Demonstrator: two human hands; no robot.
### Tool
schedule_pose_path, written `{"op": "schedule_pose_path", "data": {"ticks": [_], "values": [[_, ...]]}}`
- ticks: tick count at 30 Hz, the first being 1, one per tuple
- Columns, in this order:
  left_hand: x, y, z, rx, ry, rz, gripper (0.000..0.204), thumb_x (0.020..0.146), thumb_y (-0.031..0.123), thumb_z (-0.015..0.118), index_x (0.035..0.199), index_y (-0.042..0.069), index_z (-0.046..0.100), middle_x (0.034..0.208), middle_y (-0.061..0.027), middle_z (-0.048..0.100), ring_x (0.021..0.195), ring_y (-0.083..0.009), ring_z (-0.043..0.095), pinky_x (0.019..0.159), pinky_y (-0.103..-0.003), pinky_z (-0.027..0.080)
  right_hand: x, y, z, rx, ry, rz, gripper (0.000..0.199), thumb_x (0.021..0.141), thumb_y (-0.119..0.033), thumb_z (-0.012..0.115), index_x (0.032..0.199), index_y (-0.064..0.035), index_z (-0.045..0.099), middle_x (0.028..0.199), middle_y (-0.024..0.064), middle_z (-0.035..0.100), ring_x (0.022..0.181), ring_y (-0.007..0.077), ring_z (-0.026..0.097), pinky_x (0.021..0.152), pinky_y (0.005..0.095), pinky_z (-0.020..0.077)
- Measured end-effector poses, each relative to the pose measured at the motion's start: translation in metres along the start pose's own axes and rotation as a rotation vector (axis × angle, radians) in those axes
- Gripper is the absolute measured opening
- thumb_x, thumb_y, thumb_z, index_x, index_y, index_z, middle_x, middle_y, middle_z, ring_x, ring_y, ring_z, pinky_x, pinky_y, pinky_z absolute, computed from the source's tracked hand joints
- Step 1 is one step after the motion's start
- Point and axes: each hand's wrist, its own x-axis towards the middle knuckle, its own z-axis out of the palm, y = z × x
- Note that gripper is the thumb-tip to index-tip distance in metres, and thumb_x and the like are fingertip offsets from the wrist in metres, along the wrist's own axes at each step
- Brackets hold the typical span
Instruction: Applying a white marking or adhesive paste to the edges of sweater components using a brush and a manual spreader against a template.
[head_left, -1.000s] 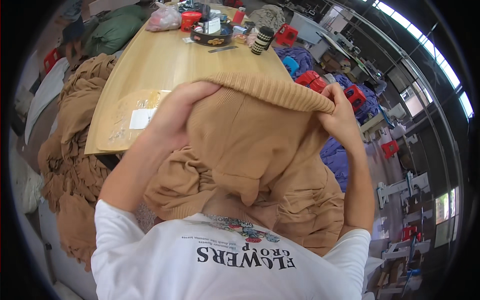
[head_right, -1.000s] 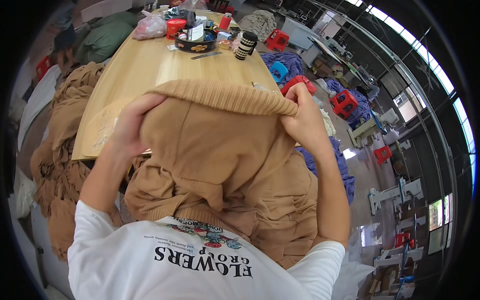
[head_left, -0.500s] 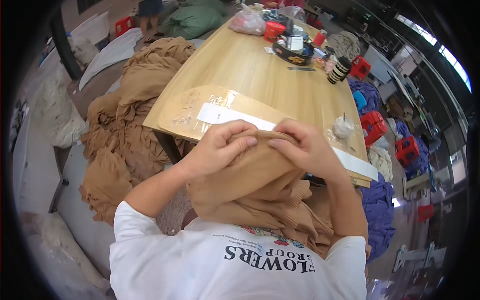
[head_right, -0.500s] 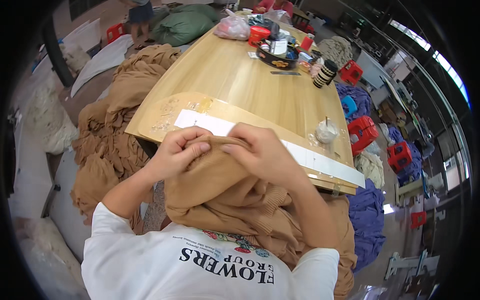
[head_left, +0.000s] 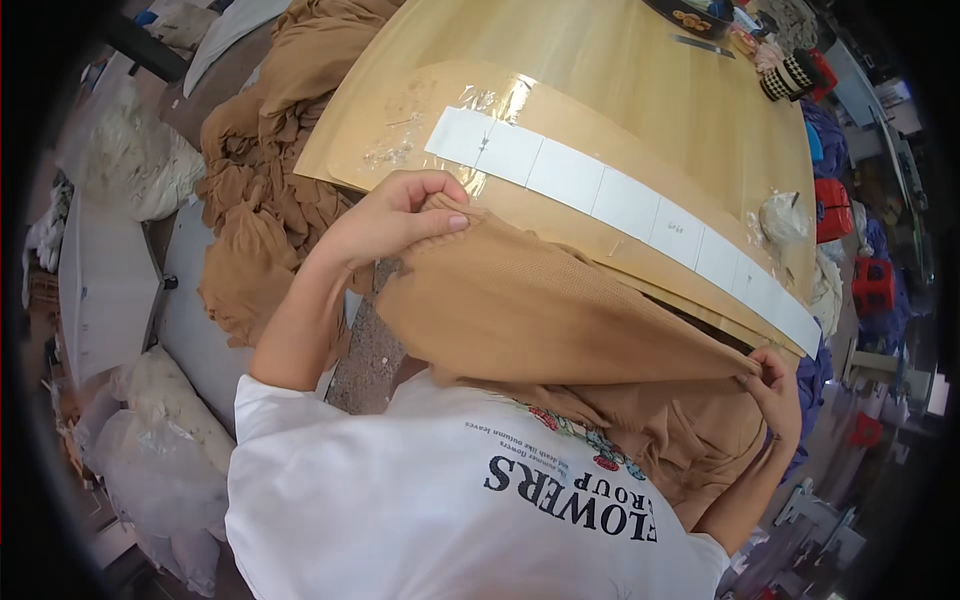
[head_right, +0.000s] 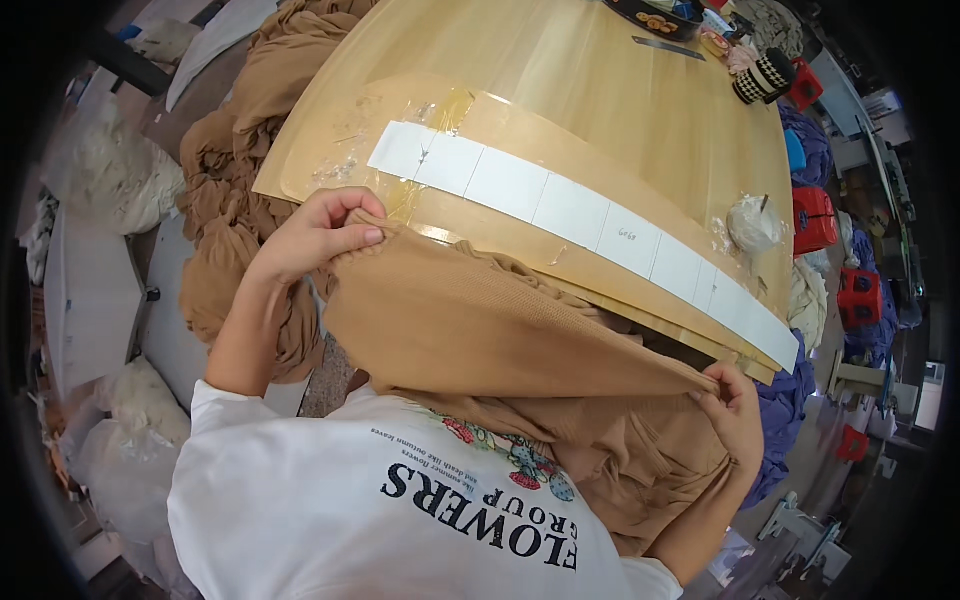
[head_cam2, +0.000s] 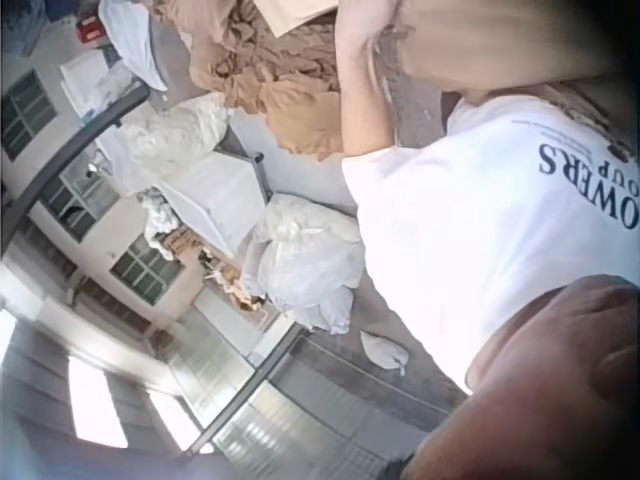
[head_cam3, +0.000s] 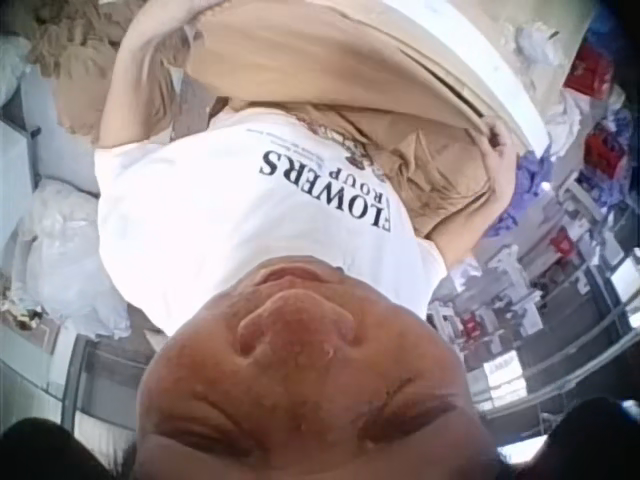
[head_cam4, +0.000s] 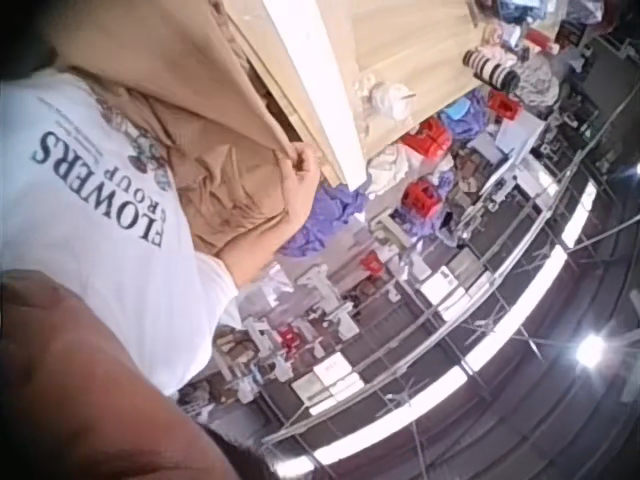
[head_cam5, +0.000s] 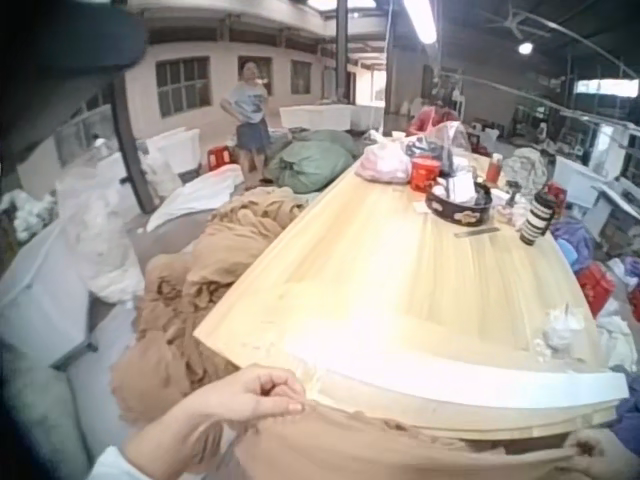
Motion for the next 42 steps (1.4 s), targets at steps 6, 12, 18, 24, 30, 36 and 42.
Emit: {"op": "schedule_pose_path", "data": {"ticks": [6,12,18,24,30,36,42], "values": [[0.047,-0.005,-0.018,0.064,0.143,0.023,0.011,0.083,0.011,0.062,0.09,0.003,0.057,0.075,0.0045,0.056,0.068,-0.0018,0.05,0.061,-0.017,0.041,0.052,0.012,-0.023,-0.112,0.064,0.143,0.011,0.077,-0.007,0.064,0.083,-0.0034,0.055,0.073,-0.0056,0.048,0.068,0.0027,0.042,0.059,0.0166,0.0337],[0.075,-0.034,-0.032,0.094,0.185,0.011,0.011,0.084,0.012,0.061,0.089,0.003,0.057,0.075,0.0039,0.056,0.068,-0.0027,0.05,0.06,-0.018,0.041,0.111,0.032,0.006,0.747,0.417,0.079,0.014,0.09,-0.016,0.054,0.096,-0.004,0.053,0.084,-0.0005,0.058,0.073,0.007,0.052,0.067,0.0197,0.0419],[0.105,-0.044,-0.03,0.145,0.429,0.071,0.014,0.083,0.013,0.06,0.087,0.0,0.056,0.074,0.0007,0.057,0.067,-0.0046,0.05,0.059,-0.02,0.042,0.153,0.084,0.023,-0.074,0.647,-0.187,0.016,0.09,-0.015,0.053,0.084,-0.001,0.055,0.077,0.002,0.057,0.07,0.0058,0.047,0.065,0.0199,0.0402],[0.106,-0.056,-0.027,0.465,0.53,0.112,0.015,0.08,0.012,0.059,0.087,-0.001,0.056,0.068,-0.0101,0.059,0.062,-0.0184,0.056,0.059,-0.029,0.045,0.15,0.073,0.033,-0.088,0.641,-0.131,0.018,0.088,-0.015,0.056,0.079,0.0,0.055,0.068,-0.0003,0.051,0.064,0.0054,0.041,0.058,0.0206,0.0367],[0.114,-0.047,-0.02,0.849,0.564,0.077,0.017,0.08,0.015,0.055,0.088,0.0,0.056,0.07,-0.0166,0.06,0.064,-0.0313,0.058,0.061,-0.039,0.045,0.144,0.087,0.017,-0.109,0.539,-0.023,0.018,0.08,-0.017,0.062,0.075,-0.0001,0.056,0.059,0.0005,0.048,0.057,0.0081,0.041,0.052,0.0244,0.0368],[0.124,0.009,0.109,0.889,0.21,0.63,0.026,0.081,0.003,0.054,0.107,0.001,0.053,0.102,-0.0127,0.055,0.092,-0.0229,0.054,0.079,-0.032,0.043,0.13,0.081,0.027,0.197,0.564,0.037,0.026,0.077,-0.001,0.061,0.1,-0.0021,0.049,0.059,0.0003,0.051,0.054,0.0059,0.045,0.05,0.0224,0.0375],[0.184,-0.031,0.303,1.1,-0.335,0.749,0.036,0.075,0.013,0.06,0.107,-0.002,0.054,0.112,-0.0139,0.053,0.105,-0.0299,0.047,0.089,-0.04,0.037,0.134,0.092,0.037,0.382,0.806,-0.071,0.024,0.077,0.001,0.057,0.098,-0.0017,0.046,0.056,0.0003,0.05,0.052,0.006,0.045,0.049,0.0222,0.038]]}}
